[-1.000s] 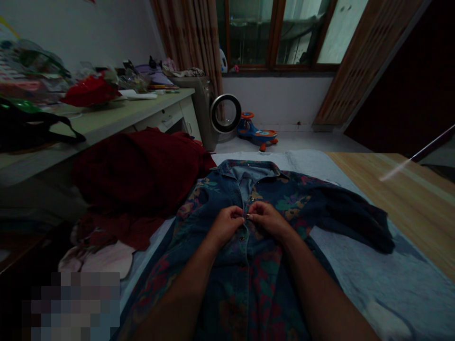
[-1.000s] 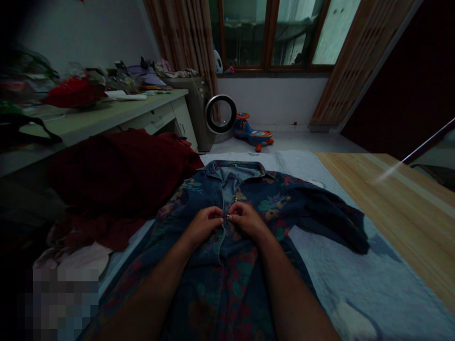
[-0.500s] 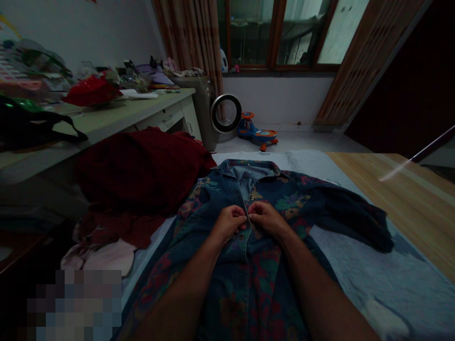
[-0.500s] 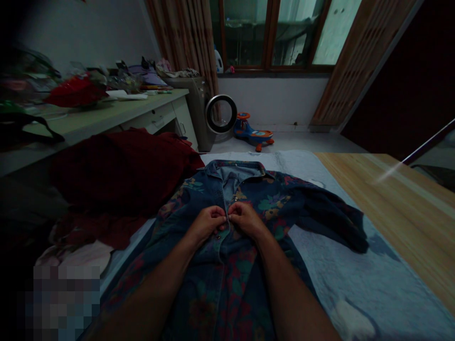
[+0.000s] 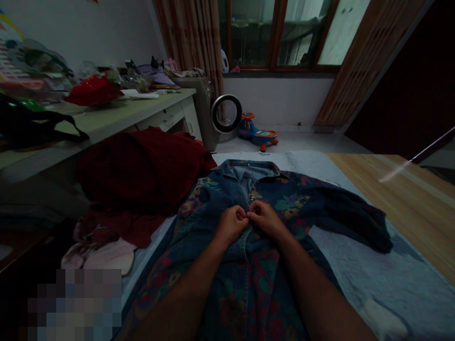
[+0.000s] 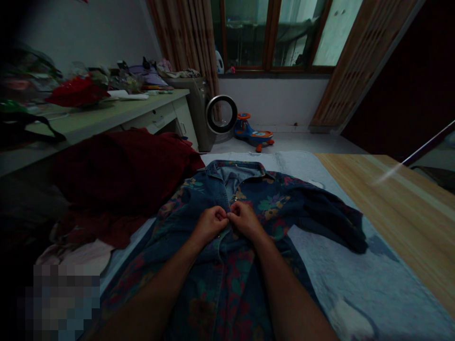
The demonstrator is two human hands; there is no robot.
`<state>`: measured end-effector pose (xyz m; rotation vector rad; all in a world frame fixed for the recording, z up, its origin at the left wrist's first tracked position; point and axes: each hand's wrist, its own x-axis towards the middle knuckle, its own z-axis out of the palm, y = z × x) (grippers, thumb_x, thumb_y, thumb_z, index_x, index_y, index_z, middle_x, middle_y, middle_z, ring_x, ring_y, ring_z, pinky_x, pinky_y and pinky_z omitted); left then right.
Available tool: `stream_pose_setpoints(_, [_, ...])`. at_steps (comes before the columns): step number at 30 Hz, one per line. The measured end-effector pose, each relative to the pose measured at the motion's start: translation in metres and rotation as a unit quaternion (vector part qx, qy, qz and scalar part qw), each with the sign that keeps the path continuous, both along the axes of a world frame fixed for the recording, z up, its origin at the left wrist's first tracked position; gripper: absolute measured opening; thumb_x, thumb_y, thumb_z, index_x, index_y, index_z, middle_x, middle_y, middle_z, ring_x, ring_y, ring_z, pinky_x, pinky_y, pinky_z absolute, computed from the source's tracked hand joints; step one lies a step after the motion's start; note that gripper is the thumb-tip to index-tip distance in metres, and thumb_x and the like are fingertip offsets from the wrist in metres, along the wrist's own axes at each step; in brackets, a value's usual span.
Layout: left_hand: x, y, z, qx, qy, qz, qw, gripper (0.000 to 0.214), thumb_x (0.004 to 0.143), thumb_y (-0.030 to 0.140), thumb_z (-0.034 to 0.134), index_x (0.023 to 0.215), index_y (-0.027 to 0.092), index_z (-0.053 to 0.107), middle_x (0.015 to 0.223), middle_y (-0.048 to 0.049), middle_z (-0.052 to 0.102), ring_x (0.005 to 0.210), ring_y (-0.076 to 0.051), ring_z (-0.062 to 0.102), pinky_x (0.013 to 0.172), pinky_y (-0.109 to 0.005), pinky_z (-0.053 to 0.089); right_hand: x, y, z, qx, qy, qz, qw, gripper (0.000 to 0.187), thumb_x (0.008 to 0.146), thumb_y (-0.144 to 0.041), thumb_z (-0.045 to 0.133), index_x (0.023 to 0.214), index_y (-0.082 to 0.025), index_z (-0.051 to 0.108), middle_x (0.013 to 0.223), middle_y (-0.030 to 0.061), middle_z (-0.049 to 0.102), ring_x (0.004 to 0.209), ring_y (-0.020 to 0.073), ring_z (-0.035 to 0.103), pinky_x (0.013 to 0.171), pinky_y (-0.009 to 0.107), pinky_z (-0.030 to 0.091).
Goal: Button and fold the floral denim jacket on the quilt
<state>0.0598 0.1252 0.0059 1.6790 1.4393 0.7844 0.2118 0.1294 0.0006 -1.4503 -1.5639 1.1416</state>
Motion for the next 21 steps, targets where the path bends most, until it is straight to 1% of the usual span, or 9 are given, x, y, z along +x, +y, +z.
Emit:
stream_pose_setpoints(4, [0.000, -0.002, 0.005, -0.001, 0.038, -0.006, 0.999, 0.003, 0.070, 0.017, 0.064, 0.071, 0.017, 0.061, 0.061, 0.0030, 0.061, 0.059, -0.011, 0.057, 0.056, -0.020, 0.038, 0.000, 0.001, -0.005, -0.009, 0.020, -0.005, 1.000, 0.011, 0.071, -0.021, 0.060, 0.076, -0.021, 0.050, 0.062, -0.0058, 0.049, 0.058, 0.0113, 0.048, 0.053, 0.021, 0.035])
stream_pose_setpoints(8, [-0.002, -0.001, 0.007, -0.007, 0.059, -0.005, 0.998, 0.006, 0.069, 0.019, 0.067, 0.068, 0.017, 0.061, 0.062, 0.0020, 0.062, 0.060, -0.012, 0.057, 0.055, -0.021, 0.036, 0.002, 0.001, -0.007, -0.031, 0.056, -0.003, 0.998, 0.016, 0.069, -0.022, 0.061, 0.080, -0.021, 0.049, 0.063, -0.0065, 0.049, 0.056, 0.0111, 0.048, 0.052, 0.021, 0.034])
stream_pose_setpoints(9, [-0.003, -0.001, 0.006, -0.015, 0.048, -0.009, 0.999, 0.007, 0.070, 0.020, 0.067, 0.067, 0.017, 0.061, 0.061, 0.0019, 0.061, 0.060, -0.012, 0.057, 0.055, -0.021, 0.036, 0.002, 0.001, -0.007, -0.037, 0.071, 0.000, 0.997, 0.017, 0.069, -0.023, 0.061, 0.081, -0.022, 0.049, 0.063, -0.0064, 0.050, 0.056, 0.0112, 0.048, 0.051, 0.021, 0.034])
stream_pose_setpoints(11, [-0.004, 0.000, 0.005, -0.057, -0.013, -0.017, 0.998, 0.009, 0.073, 0.022, 0.065, 0.067, 0.017, 0.059, 0.060, 0.0027, 0.059, 0.056, -0.012, 0.055, 0.053, -0.021, 0.037, 0.003, 0.000, -0.006, -0.047, 0.098, 0.011, 0.994, 0.020, 0.070, -0.025, 0.061, 0.085, -0.022, 0.048, 0.066, -0.0062, 0.051, 0.056, 0.0112, 0.048, 0.051, 0.022, 0.035])
stream_pose_setpoints(13, [-0.005, 0.001, 0.005, -0.118, -0.099, -0.015, 0.988, 0.009, 0.075, 0.022, 0.061, 0.069, 0.017, 0.057, 0.058, 0.0039, 0.057, 0.050, -0.010, 0.052, 0.051, -0.020, 0.037, 0.004, 0.000, -0.004, -0.048, 0.120, 0.021, 0.991, 0.023, 0.070, -0.027, 0.062, 0.088, -0.022, 0.048, 0.069, -0.0063, 0.051, 0.057, 0.0106, 0.048, 0.052, 0.021, 0.036])
stream_pose_setpoints(15, [-0.006, 0.002, 0.007, -0.168, -0.157, -0.005, 0.973, 0.009, 0.075, 0.021, 0.060, 0.068, 0.017, 0.056, 0.057, 0.0048, 0.055, 0.046, -0.008, 0.048, 0.049, -0.019, 0.036, 0.004, 0.000, -0.003, -0.043, 0.136, 0.030, 0.989, 0.025, 0.070, -0.027, 0.062, 0.090, -0.022, 0.048, 0.071, -0.0062, 0.051, 0.059, 0.0101, 0.049, 0.053, 0.021, 0.036])
stream_pose_setpoints(18, [-0.007, 0.003, 0.012, -0.211, -0.178, 0.006, 0.961, 0.010, 0.075, 0.020, 0.060, 0.068, 0.016, 0.054, 0.054, 0.0058, 0.052, 0.042, -0.006, 0.044, 0.045, -0.017, 0.031, 0.004, 0.000, -0.004, -0.022, 0.131, 0.033, 0.991, 0.025, 0.070, -0.026, 0.062, 0.090, -0.022, 0.049, 0.072, -0.0061, 0.050, 0.060, 0.0098, 0.047, 0.053, 0.021, 0.035])
stream_pose_setpoints(21, [-0.008, 0.005, 0.014, -0.237, -0.181, -0.001, 0.955, 0.011, 0.077, 0.023, 0.059, 0.070, 0.017, 0.054, 0.051, 0.0071, 0.048, 0.041, -0.006, 0.041, 0.043, -0.017, 0.025, 0.005, 0.001, -0.008, 0.008, 0.095, 0.029, 0.995, 0.024, 0.070, -0.025, 0.062, 0.091, -0.021, 0.051, 0.073, -0.0058, 0.049, 0.061, 0.0103, 0.047, 0.053, 0.021, 0.034])
